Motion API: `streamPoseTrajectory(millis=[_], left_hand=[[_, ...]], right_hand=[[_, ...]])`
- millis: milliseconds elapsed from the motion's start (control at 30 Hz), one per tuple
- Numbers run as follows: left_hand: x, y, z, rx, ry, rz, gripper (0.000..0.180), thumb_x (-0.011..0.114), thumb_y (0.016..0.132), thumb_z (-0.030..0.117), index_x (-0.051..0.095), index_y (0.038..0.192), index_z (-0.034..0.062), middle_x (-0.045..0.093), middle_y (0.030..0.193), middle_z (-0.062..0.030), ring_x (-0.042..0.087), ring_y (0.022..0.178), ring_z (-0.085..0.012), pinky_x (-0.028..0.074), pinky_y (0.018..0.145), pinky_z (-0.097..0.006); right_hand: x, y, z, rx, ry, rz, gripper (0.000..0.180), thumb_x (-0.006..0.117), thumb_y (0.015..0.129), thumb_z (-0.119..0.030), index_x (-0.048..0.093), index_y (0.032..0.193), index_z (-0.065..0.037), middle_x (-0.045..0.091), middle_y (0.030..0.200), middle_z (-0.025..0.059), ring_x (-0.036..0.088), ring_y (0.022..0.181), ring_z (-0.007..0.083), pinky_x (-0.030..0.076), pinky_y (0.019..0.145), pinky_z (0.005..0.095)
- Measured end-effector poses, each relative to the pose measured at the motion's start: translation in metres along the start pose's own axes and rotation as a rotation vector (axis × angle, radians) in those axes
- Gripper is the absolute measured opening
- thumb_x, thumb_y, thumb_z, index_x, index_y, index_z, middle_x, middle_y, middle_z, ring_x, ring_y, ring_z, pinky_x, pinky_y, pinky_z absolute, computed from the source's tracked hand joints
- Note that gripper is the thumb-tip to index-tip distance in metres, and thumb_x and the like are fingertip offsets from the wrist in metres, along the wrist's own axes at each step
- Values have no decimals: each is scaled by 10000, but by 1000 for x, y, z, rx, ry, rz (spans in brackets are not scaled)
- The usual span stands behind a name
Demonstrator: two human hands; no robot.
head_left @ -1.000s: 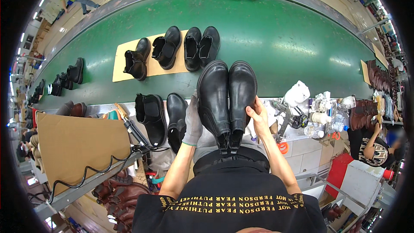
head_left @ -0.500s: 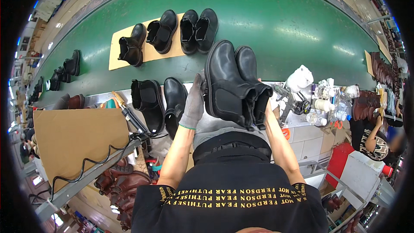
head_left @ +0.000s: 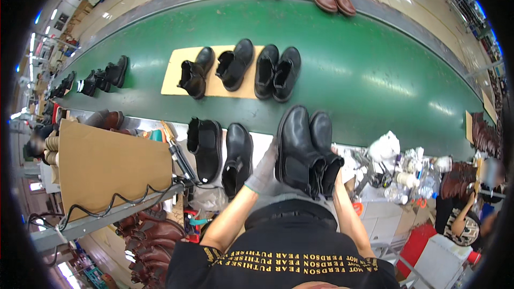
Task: Cleaning, wiping, and inspecting black boots in a shoe manufacturing facility.
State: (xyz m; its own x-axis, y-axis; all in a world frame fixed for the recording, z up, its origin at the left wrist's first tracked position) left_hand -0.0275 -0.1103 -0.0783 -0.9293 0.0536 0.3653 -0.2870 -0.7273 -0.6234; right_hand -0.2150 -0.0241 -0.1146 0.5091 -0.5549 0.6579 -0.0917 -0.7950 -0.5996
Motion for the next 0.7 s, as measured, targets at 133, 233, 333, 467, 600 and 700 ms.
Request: streamPoseTrajectory(millis=[133, 233, 333, 467, 600, 700], left_hand=[[24, -26, 19, -151, -98, -19, 480, 324, 961, 392, 447, 1256, 34, 578, 1094, -46, 530, 949, -123, 402, 869, -261], [-6, -7, -21, -97, -188, -94, 510, 294, 968, 389, 350, 1331, 34, 498, 1216, -56, 485, 1042, -130, 383, 908, -265], [8, -17, 36, -79, -46, -132, 502, 282, 974, 371, 312, 1354, 43, 450, 1264, -34, 448, 1087, -118, 340, 958, -274], [26, -18, 72, -218, -67, -420, 521, 261, 982, 339, 206, 1399, 32, 363, 1350, -38, 430, 1114, -120, 294, 1000, -306], [39, -19, 104, -195, -246, -631, 518, 287, 981, 289, 162, 1404, 18, 216, 1449, -59, 336, 1229, -133, 258, 1024, -282], [32, -15, 109, -74, -205, -699, 513, 299, 973, 296, 181, 1409, 52, 212, 1459, -27, 280, 1276, -131, 277, 1008, -274]], right_hand=[[37, -13, -21, -28, -133, 61, 423, 437, 915, -342, 491, 1212, -45, 572, 1139, 58, 542, 993, 200, 416, 892, 315], [28, 3, -23, -108, -198, 8, 365, 444, 921, -273, 502, 1198, -42, 573, 1117, 53, 550, 973, 192, 424, 887, 302], [38, 28, -20, -74, -284, 50, 419, 447, 914, -356, 516, 1181, -41, 571, 1114, 62, 551, 966, 184, 425, 885, 298], [87, 84, -12, -28, -337, -26, 428, 445, 913, -366, 514, 1183, -41, 571, 1113, 61, 550, 966, 183, 425, 884, 298], [141, 157, 20, 38, -380, -130, 438, 442, 912, -376, 511, 1185, -41, 572, 1112, 60, 550, 967, 181, 425, 884, 298], [168, 184, 47, 86, -409, -192, 446, 440, 911, -384, 509, 1187, -41, 572, 1112, 59, 550, 967, 180, 425, 883, 298]])
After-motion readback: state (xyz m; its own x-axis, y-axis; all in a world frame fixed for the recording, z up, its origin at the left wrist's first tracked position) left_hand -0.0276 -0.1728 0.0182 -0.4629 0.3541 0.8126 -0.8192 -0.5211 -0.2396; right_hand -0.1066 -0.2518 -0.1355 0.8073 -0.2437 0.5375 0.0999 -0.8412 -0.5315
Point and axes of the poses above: each hand's wrist, its own y-axis towards the middle knuckle, its own x-axis out of the palm, z = x × y, the point moved 8 cm from there along y, towards the middle knuckle
